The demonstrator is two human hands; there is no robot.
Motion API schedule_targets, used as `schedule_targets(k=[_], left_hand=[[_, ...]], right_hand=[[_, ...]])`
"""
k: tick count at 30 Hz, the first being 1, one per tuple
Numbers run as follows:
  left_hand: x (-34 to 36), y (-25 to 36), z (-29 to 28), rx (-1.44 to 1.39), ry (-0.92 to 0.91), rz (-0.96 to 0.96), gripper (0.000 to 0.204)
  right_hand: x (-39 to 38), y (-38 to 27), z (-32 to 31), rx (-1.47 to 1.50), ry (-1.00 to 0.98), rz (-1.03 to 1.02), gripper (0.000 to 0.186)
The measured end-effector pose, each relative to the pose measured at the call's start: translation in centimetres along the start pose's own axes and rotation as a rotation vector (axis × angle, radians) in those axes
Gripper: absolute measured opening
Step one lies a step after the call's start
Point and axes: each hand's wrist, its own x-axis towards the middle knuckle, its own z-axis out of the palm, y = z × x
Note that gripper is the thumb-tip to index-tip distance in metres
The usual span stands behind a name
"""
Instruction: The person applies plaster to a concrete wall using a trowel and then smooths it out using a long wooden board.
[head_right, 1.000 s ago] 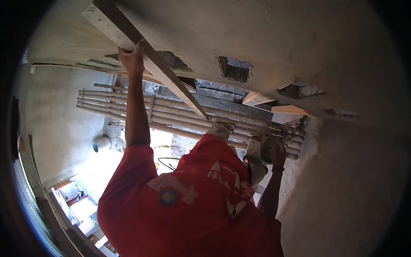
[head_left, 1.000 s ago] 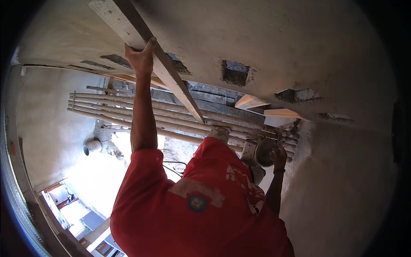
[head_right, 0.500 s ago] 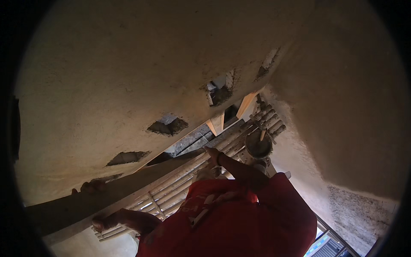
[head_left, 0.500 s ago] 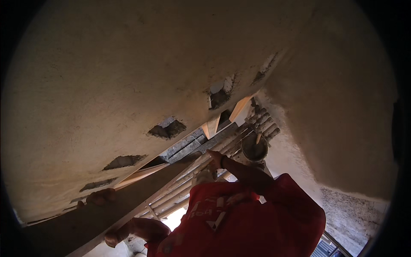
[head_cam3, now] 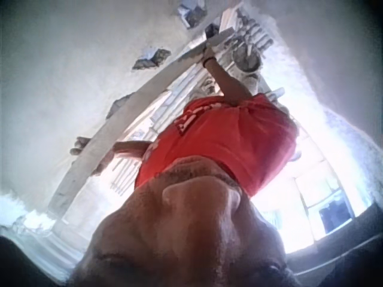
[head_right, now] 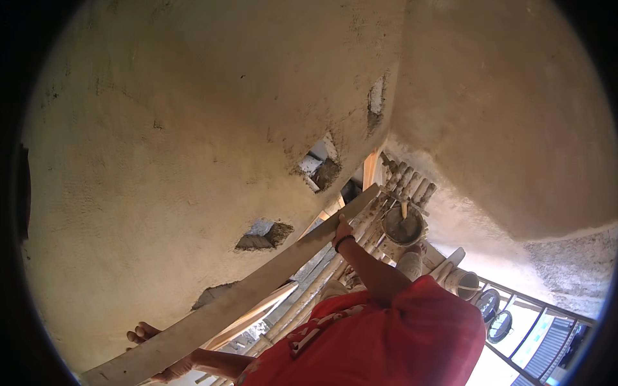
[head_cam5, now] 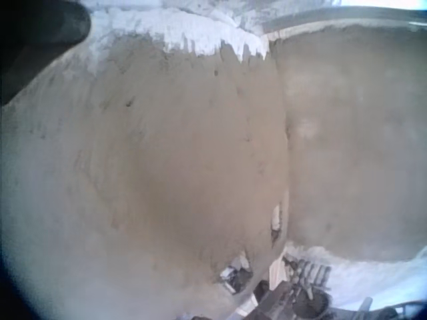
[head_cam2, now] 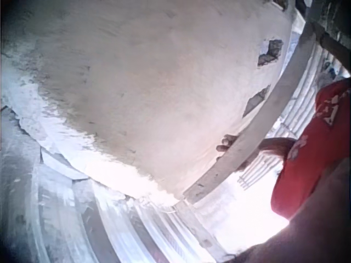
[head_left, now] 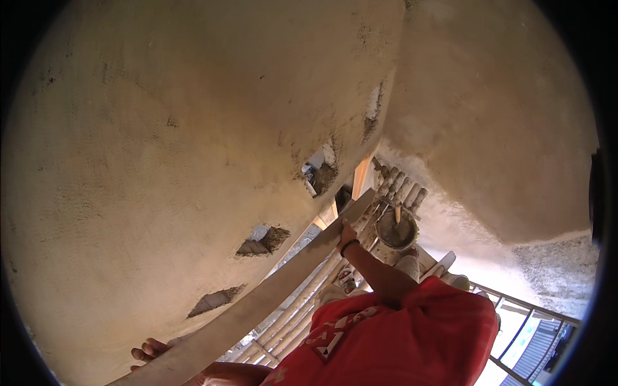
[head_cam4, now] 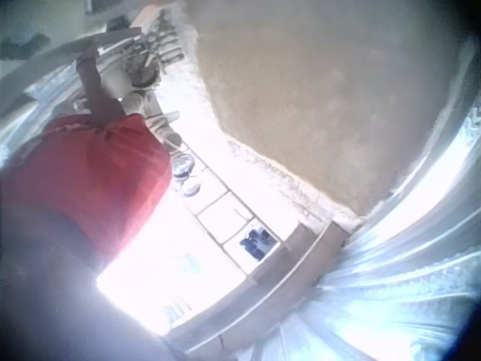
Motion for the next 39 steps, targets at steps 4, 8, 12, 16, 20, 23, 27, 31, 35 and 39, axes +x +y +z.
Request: schedule_targets(k=[4, 8, 12, 16, 20, 23, 27, 31, 35, 39], left_hand=[[-0.7, -0.5, -9.4, 0.546, 0.382, -0.110, 0.055], [-1.2, -3.3, -13.4, 0.921, 0.520, -0.141, 0.042], [-2.0, -6.2, -18.3, 0.715, 0.621, -0.412, 0.035], [-2.9, -9.4, -19.0, 0.592, 0.586, -0.519, 0.039], [-2.7, -11.7, -18.3, 0.448, 0.593, -0.525, 0.042], [-2.5, -13.1, -19.2, 0.482, 0.571, -0.421, 0.044], [-2.2, -13.2, -20.9, 0.501, 0.496, -0.391, 0.050], [-2.0, -12.6, -20.2, 1.026, 0.370, -0.081, 0.054], [-2.1, -11.4, -25.2, 1.667, 0.142, -0.021, 0.054], [-1.7, -11.0, -26.9, 1.463, 0.194, -0.061, 0.056]], right_hand=[[0.3, -5.0, 3.2, -0.032, -0.022, -0.188, 0.041], [2.1, -10.0, 6.0, -0.075, -0.172, -0.253, 0.037], [0.8, -14.4, 11.0, -0.206, -0.260, -0.306, 0.036], [0.6, -17.9, 16.2, -0.169, -0.331, -0.414, 0.042], [0.7, -19.9, 19.5, -0.244, -0.390, -0.392, 0.044], [1.5, -20.3, 21.3, -0.263, -0.402, -0.400, 0.044], [3.7, -20.7, 22.8, -0.278, -0.377, -0.445, 0.043], [3.2, -21.3, 22.6, -0.281, -0.415, -0.503, 0.039], [1.5, -21.8, 23.4, -0.307, -0.431, -0.527, 0.039], [5.0, -23.0, 24.1, -0.282, -0.329, -0.536, 0.041]])
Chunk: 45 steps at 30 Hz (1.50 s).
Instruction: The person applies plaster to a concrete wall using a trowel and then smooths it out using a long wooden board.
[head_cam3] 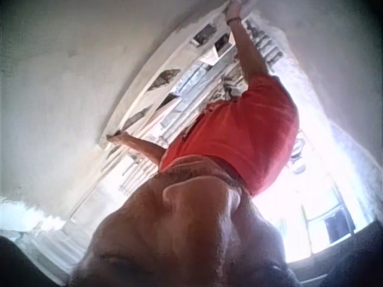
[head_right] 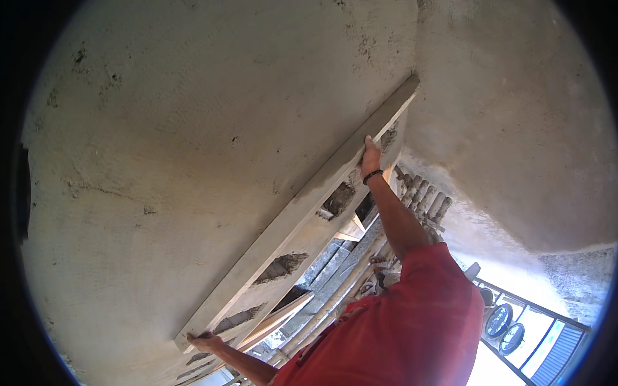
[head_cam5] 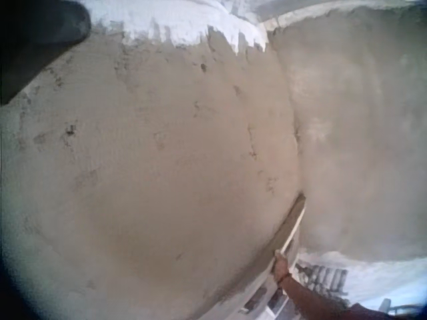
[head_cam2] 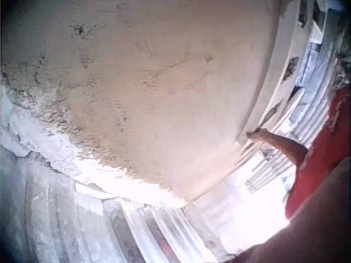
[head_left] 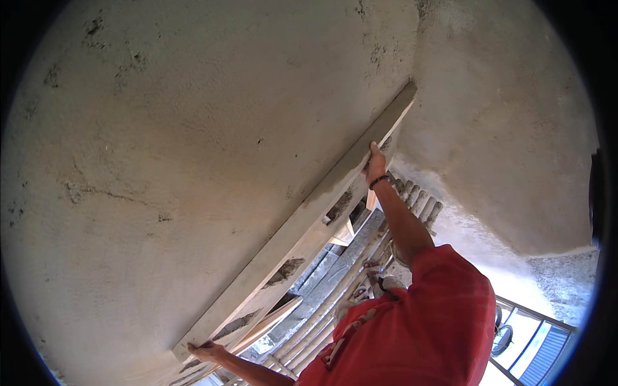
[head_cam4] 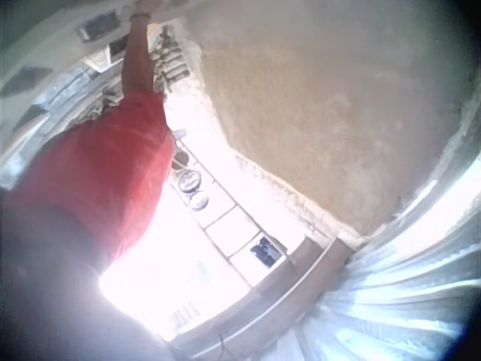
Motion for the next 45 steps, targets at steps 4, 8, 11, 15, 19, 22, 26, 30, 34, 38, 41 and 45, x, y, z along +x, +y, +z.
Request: schedule_targets(k=[4, 8, 11, 15, 19, 22, 26, 30, 34, 38, 41, 45], left_hand=[[1.0, 2.0, 0.3, -0.093, 0.067, -0.118, 0.055], [1.3, 6.5, 1.3, -0.290, 0.226, -0.396, 0.047], [2.9, 0.6, -0.6, -0.144, 0.165, -0.259, 0.047], [3.5, 3.1, -0.2, -0.236, 0.160, -0.217, 0.048], [4.0, 4.1, -0.6, -0.129, 0.164, -0.105, 0.050], [3.6, 6.9, 0.0, -0.144, 0.175, -0.141, 0.051], [4.4, 8.9, 0.1, -0.394, 0.258, -0.308, 0.053], [6.0, 5.3, -1.6, -0.347, 0.177, -0.175, 0.051], [8.0, 0.7, -3.7, -0.152, 0.081, 0.023, 0.053], [9.5, 2.2, -3.8, -0.339, 0.238, -0.079, 0.041], [10.1, 6.9, -4.4, -0.473, 0.247, -0.423, 0.034], [10.2, 13.1, -4.6, -0.713, 0.323, -0.565, 0.035]], right_hand=[[0.7, 0.6, 0.6, 0.178, 0.027, -0.095, 0.041], [0.4, 0.5, 1.5, 0.212, 0.042, -0.172, 0.040], [0.5, 0.1, 1.9, 0.201, 0.021, -0.153, 0.037], [0.0, -1.3, 1.7, 0.056, 0.020, -0.114, 0.030], [-0.3, -2.4, 2.4, 0.047, 0.013, -0.111, 0.025], [-0.1, -2.6, 2.4, 0.084, -0.003, -0.133, 0.024], [-1.3, -4.3, 4.0, 0.060, -0.002, -0.121, 0.024], [-3.7, -6.9, 6.5, 0.169, -0.013, -0.186, 0.023], [-2.3, -8.5, 5.9, 0.087, -0.223, -0.248, 0.025], [-7.5, -11.8, 9.2, 0.171, -0.310, -0.239, 0.032], [-9.9, -13.8, 10.4, 0.114, -0.317, -0.229, 0.034], [-10.7, -14.9, 11.5, 0.123, -0.354, -0.273, 0.034]])
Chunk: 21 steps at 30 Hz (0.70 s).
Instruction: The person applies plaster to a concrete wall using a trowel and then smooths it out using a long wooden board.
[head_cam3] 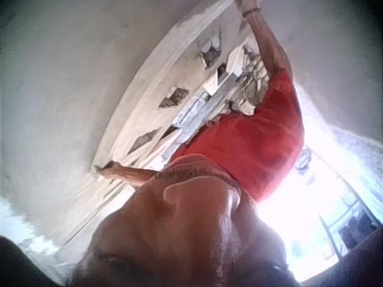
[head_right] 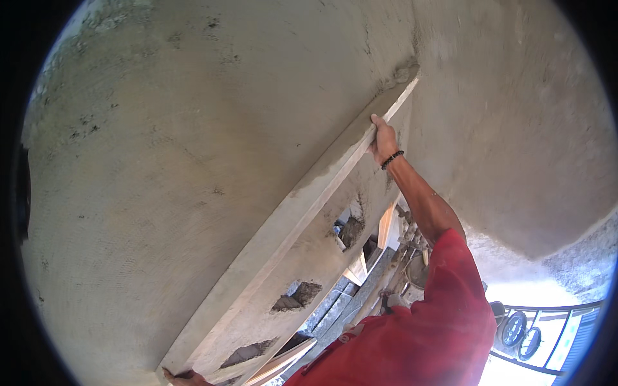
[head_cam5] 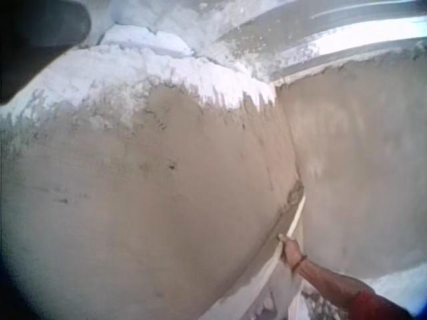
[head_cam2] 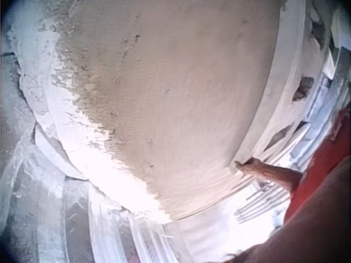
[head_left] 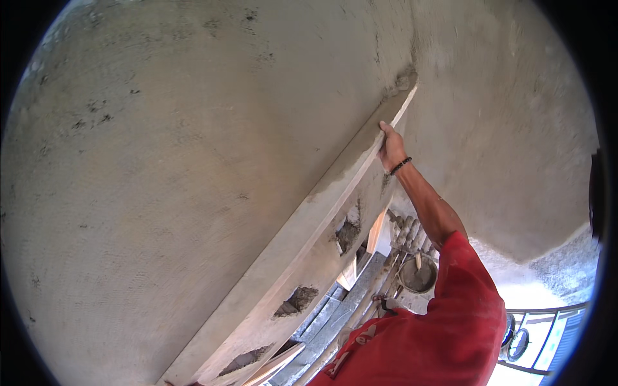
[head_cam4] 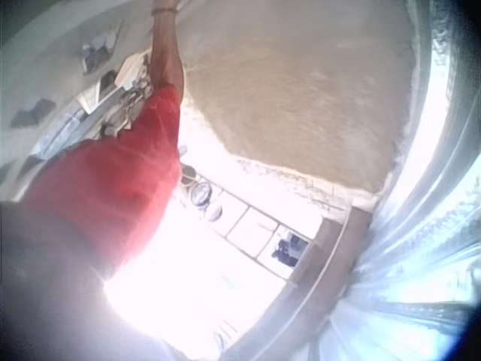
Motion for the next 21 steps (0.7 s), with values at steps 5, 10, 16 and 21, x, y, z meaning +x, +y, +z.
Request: schedule_targets(k=[5, 10, 16, 21], left_hand=[[3.3, 1.8, -0.7, 0.093, -0.139, 0.154, 0.039], [10.2, 2.5, -5.0, 0.160, -0.320, 0.470, 0.046], [14.7, 3.0, -6.9, 0.403, -0.361, 0.692, 0.045], [18.5, 5.2, -8.2, 0.404, -0.349, 0.603, 0.045]], right_hand=[[-2.5, -2.4, 4.1, -0.032, -0.058, -0.034, 0.038], [-4.6, -4.5, 8.0, -0.087, -0.138, -0.032, 0.041], [-6.9, -6.3, 10.3, -0.156, -0.194, 0.009, 0.042], [-9.3, -7.0, 13.7, -0.177, -0.249, -0.021, 0.045]])
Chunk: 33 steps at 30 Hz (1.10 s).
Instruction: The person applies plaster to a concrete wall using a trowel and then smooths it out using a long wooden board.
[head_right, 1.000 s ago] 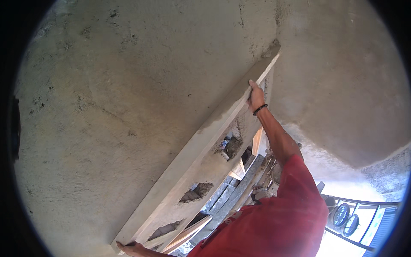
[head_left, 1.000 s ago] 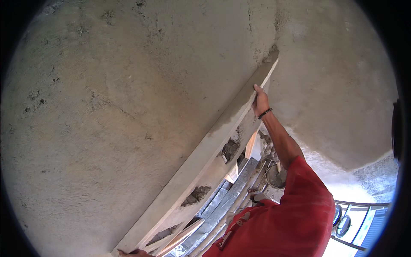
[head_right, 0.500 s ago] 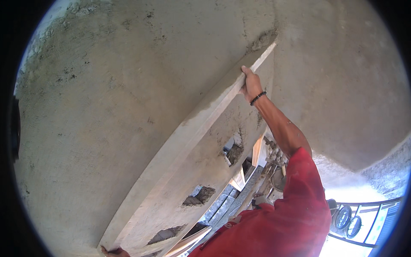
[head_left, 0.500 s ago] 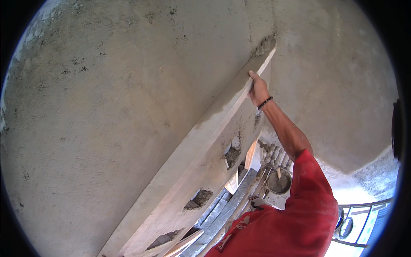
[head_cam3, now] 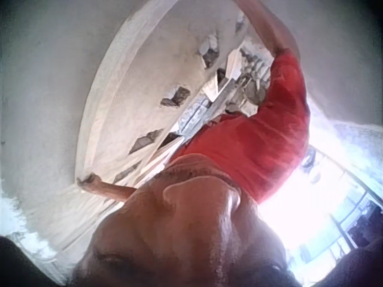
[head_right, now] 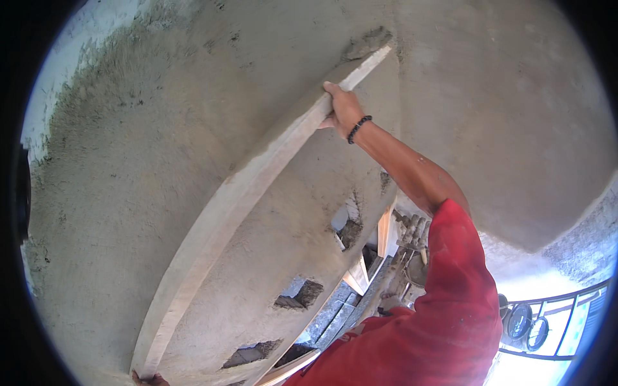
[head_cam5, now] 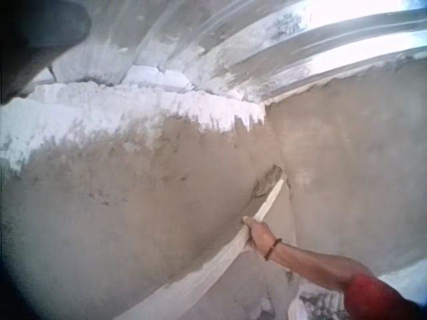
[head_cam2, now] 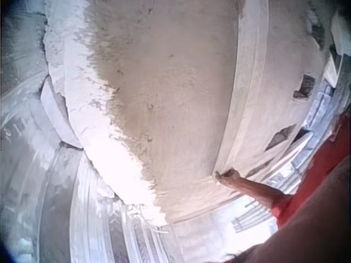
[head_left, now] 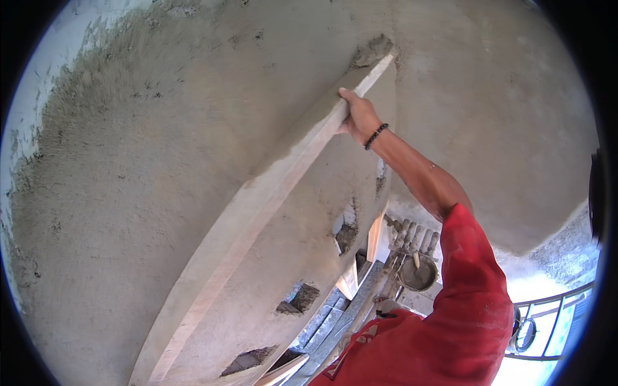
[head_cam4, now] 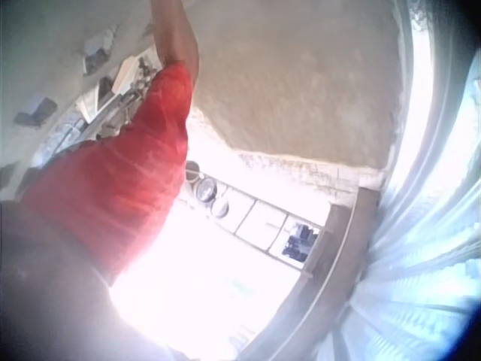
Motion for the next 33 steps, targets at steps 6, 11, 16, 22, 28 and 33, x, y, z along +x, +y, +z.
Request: schedule_targets(k=[6, 11, 16, 22, 28, 33], left_hand=[[2.6, 3.0, -1.4, -0.072, 0.068, -0.424, 0.035], [3.3, 7.4, -0.1, -0.482, 0.204, -0.772, 0.033], [4.3, 6.0, -3.4, -0.462, 0.261, -0.807, 0.031], [1.1, 7.5, -6.2, -0.617, 0.329, -0.771, 0.033], [-2.6, 5.3, -8.5, -0.603, 0.270, -0.528, 0.031], [-4.1, 3.3, -7.4, -0.460, 0.138, -0.243, 0.030]], right_hand=[[-1.9, -1.9, 3.3, 0.004, -0.023, -0.041, 0.049], [-3.4, -2.1, 6.3, 0.031, -0.004, -0.060, 0.055], [-6.9, -2.2, 8.6, 0.121, -0.120, -0.056, 0.049], [-12.1, -0.5, 6.1, 0.180, -0.161, -0.010, 0.039], [-18.9, 2.5, -1.0, 0.202, -0.040, 0.135, 0.035], [-24.4, 5.9, -9.0, 0.207, 0.142, 0.280, 0.037]])
